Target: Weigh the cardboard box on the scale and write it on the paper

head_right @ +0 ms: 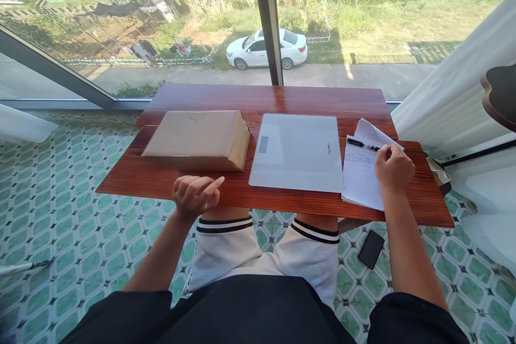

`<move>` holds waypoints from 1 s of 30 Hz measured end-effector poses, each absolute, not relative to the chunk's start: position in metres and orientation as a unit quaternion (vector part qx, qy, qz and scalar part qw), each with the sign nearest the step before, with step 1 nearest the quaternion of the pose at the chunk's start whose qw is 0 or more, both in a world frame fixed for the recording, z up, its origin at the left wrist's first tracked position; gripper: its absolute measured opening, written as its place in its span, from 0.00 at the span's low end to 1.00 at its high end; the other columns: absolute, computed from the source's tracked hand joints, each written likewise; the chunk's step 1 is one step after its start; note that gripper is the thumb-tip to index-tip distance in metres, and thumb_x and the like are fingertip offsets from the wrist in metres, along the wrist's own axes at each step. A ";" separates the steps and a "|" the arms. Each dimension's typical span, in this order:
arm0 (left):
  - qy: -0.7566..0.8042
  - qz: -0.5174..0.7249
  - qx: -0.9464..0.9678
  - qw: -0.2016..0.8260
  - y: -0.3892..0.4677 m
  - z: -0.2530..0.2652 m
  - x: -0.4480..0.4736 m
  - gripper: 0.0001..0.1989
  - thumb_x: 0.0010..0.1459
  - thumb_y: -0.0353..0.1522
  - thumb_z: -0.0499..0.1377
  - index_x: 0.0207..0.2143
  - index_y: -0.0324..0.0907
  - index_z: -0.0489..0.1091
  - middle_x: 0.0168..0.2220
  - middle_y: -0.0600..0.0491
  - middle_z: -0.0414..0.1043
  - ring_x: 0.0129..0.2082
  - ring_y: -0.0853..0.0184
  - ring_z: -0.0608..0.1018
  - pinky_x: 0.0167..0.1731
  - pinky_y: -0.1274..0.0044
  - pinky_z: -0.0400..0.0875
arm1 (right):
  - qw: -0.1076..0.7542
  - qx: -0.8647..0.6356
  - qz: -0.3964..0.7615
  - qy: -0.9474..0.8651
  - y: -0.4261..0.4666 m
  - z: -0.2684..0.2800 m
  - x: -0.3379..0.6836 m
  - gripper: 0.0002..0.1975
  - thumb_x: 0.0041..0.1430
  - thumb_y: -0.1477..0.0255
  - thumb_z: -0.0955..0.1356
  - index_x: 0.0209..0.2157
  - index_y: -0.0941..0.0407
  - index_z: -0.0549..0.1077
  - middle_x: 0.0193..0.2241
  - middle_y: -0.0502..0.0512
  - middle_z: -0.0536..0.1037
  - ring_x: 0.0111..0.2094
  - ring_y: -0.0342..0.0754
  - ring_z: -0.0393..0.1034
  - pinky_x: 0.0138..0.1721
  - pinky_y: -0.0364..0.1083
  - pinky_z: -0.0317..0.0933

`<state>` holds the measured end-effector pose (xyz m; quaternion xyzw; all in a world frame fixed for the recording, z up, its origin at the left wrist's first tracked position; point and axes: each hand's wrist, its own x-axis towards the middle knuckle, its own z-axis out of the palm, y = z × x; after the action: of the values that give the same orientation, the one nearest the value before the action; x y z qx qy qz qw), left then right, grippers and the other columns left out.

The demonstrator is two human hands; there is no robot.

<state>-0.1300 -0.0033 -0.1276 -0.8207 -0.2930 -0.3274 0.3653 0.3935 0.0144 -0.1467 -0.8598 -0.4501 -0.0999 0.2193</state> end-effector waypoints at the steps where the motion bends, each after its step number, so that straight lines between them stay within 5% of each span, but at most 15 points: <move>1: -0.314 -0.323 -0.821 0.351 -0.004 -0.133 -0.134 0.19 0.50 0.24 0.62 0.44 0.49 0.75 0.31 0.54 0.74 0.34 0.67 0.73 0.40 0.71 0.67 | 0.209 -0.861 -0.104 -0.452 0.014 -0.146 0.393 0.08 0.66 0.70 0.64 0.30 0.52 0.65 0.32 0.62 0.76 0.29 0.54 0.67 0.33 0.52 0.46; 10: -0.429 -0.363 -0.795 0.230 0.002 -0.170 -0.150 0.14 0.50 0.25 0.59 0.38 0.47 0.77 0.30 0.51 0.71 0.32 0.66 0.72 0.37 0.70 0.63 | 0.156 -0.863 -0.074 -0.475 0.017 -0.139 0.396 0.11 0.68 0.72 0.62 0.34 0.57 0.75 0.32 0.70 0.76 0.28 0.55 0.65 0.33 0.52 0.43; 17: -0.465 -0.497 -0.696 0.228 0.002 -0.164 -0.150 0.12 0.54 0.27 0.57 0.42 0.43 0.70 0.34 0.50 0.68 0.36 0.64 0.72 0.39 0.69 0.66 | 0.128 -0.860 0.000 -0.493 0.014 -0.124 0.387 0.10 0.64 0.64 0.68 0.30 0.53 0.68 0.31 0.63 0.75 0.30 0.54 0.63 0.35 0.52 0.50; 21: -0.514 -0.565 -0.614 0.202 0.006 -0.156 -0.156 0.10 0.58 0.30 0.52 0.43 0.41 0.65 0.37 0.49 0.63 0.39 0.63 0.69 0.37 0.70 0.66 | 0.209 -0.801 -0.062 -0.558 0.001 -0.115 0.344 0.12 0.63 0.61 0.65 0.37 0.56 0.70 0.35 0.65 0.74 0.40 0.61 0.68 0.44 0.56 0.60; 26: -0.609 -0.644 -0.444 0.129 0.018 -0.135 -0.169 0.14 0.50 0.32 0.52 0.41 0.44 0.60 0.40 0.51 0.60 0.36 0.66 0.67 0.40 0.69 0.68 | 0.335 -0.698 0.022 -0.633 -0.013 -0.099 0.251 0.22 0.66 0.56 0.61 0.49 0.60 0.71 0.42 0.65 0.74 0.45 0.58 0.69 0.51 0.58 0.65; 30: -0.619 -0.672 -0.398 0.083 0.025 -0.113 -0.181 0.17 0.51 0.30 0.50 0.45 0.44 0.60 0.44 0.48 0.64 0.42 0.64 0.70 0.49 0.67 0.69 | 0.392 -0.615 0.087 -0.678 -0.022 -0.096 0.173 0.28 0.70 0.57 0.60 0.61 0.62 0.64 0.58 0.68 0.68 0.62 0.57 0.61 0.65 0.60 0.57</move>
<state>-0.1814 0.0253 -0.1133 -0.3981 -0.6188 -0.6721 0.0826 0.1731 -0.0216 -0.0959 -0.6152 -0.6784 0.0870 0.3921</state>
